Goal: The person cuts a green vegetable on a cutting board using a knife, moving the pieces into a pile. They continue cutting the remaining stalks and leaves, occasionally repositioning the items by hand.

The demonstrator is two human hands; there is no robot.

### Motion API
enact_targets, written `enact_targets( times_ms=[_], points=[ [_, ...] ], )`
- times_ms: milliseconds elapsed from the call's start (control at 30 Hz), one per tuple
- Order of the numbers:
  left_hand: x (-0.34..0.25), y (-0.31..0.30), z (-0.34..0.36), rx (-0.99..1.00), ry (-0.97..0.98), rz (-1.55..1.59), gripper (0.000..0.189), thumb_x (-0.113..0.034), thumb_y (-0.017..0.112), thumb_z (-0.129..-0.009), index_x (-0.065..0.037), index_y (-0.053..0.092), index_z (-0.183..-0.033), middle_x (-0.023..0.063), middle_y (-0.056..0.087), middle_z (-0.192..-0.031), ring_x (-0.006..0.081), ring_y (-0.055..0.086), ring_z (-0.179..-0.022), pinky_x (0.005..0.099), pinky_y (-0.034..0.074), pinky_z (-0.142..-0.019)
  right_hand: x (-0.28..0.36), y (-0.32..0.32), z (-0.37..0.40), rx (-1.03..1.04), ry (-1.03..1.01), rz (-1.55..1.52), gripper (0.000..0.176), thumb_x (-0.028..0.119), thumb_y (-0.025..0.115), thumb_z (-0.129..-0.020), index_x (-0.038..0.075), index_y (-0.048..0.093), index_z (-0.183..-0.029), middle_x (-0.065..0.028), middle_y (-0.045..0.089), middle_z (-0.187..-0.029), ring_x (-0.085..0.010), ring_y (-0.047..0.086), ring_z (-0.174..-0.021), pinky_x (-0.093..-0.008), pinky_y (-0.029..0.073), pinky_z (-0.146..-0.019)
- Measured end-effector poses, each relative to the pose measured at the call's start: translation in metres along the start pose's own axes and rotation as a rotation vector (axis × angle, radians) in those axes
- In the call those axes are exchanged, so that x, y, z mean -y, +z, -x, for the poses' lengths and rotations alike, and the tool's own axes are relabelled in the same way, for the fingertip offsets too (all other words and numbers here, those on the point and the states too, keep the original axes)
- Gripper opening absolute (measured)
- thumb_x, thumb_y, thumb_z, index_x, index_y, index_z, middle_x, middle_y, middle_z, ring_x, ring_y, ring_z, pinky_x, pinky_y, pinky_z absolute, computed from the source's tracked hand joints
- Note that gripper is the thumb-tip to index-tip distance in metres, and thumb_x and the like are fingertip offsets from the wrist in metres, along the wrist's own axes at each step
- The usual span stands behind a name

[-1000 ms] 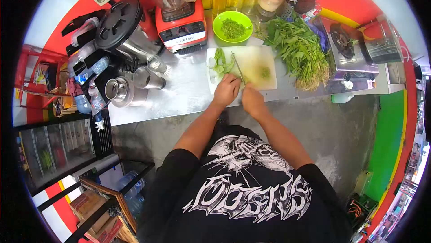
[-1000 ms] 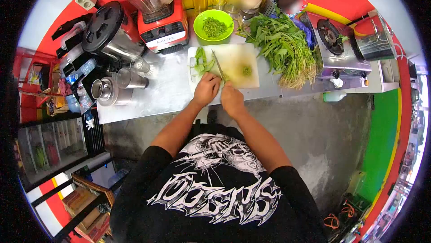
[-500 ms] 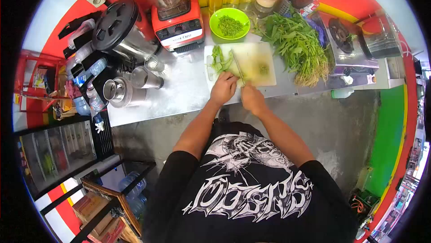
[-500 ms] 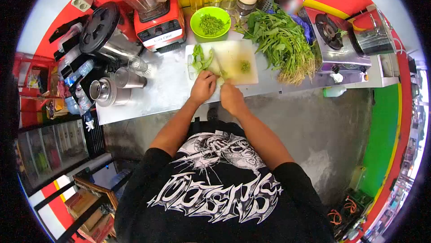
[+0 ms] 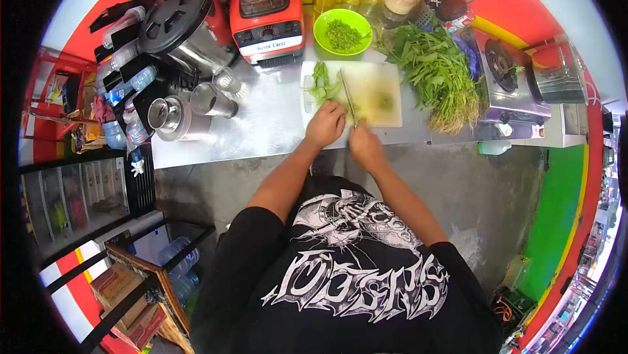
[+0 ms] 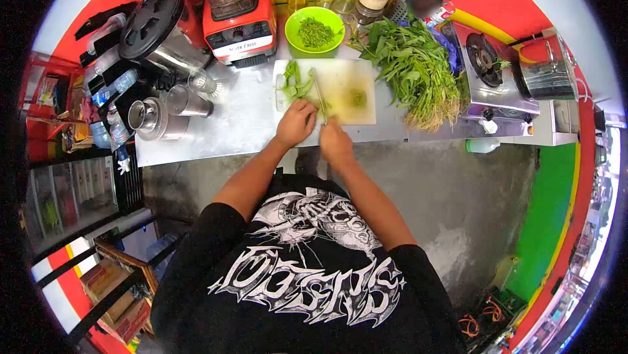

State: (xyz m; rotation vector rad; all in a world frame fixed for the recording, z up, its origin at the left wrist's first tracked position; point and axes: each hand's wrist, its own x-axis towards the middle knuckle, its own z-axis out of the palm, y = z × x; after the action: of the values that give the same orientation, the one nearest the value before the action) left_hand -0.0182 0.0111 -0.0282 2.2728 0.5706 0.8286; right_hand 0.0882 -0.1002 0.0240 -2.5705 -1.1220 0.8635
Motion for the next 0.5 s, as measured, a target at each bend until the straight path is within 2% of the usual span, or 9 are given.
enact_targets(
  times_ms=[67, 167, 367, 500],
  points=[
    [0.001, -0.001, 0.000, 0.020, 0.013, 0.004, 0.011, -0.001, 0.064, -0.085, 0.000, 0.062, -0.095, 0.0166, 0.058, -0.095, 0.0378, 0.057, -0.094, 0.0454, 0.049, -0.085, -0.001, -0.001, -0.009, -0.032, -0.044, -0.017, 0.032, 0.025, 0.048, -0.100, -0.003, 0.056, -0.114, -0.0317, 0.068, -0.103, -0.0491, 0.067, -0.098, -0.0563, 0.052, -0.087],
    [0.001, 0.002, 0.000, -0.014, -0.002, 0.030, 0.010, -0.001, 0.064, -0.085, 0.000, 0.062, -0.095, 0.0166, 0.059, -0.093, 0.0379, 0.057, -0.092, 0.0455, 0.048, -0.084, 0.003, -0.021, -0.004, 0.030, -0.188, 0.071, 0.033, 0.027, 0.046, -0.102, -0.003, 0.054, -0.114, -0.0312, 0.068, -0.104, -0.0490, 0.067, -0.098, -0.0577, 0.050, -0.089],
    [-0.004, -0.001, -0.002, -0.041, 0.000, 0.045, 0.007, 0.000, 0.064, -0.084, -0.001, 0.062, -0.091, 0.0166, 0.058, -0.091, 0.0384, 0.057, -0.090, 0.0461, 0.048, -0.082, 0.004, 0.006, 0.005, 0.001, 0.034, 0.023, 0.034, 0.028, 0.047, -0.102, -0.003, 0.053, -0.115, -0.0323, 0.068, -0.104, -0.0496, 0.066, -0.099, -0.0586, 0.050, -0.088],
    [0.000, -0.001, -0.002, -0.018, 0.016, 0.043, 0.007, -0.001, 0.065, -0.084, -0.001, 0.061, -0.090, 0.0170, 0.058, -0.091, 0.0390, 0.056, -0.090, 0.0468, 0.048, -0.081, 0.002, -0.005, -0.012, -0.025, -0.125, 0.032, 0.032, 0.027, 0.048, -0.101, -0.003, 0.055, -0.111, -0.0326, 0.068, -0.103, -0.0486, 0.067, -0.097, -0.0569, 0.052, -0.085]
  ],
)
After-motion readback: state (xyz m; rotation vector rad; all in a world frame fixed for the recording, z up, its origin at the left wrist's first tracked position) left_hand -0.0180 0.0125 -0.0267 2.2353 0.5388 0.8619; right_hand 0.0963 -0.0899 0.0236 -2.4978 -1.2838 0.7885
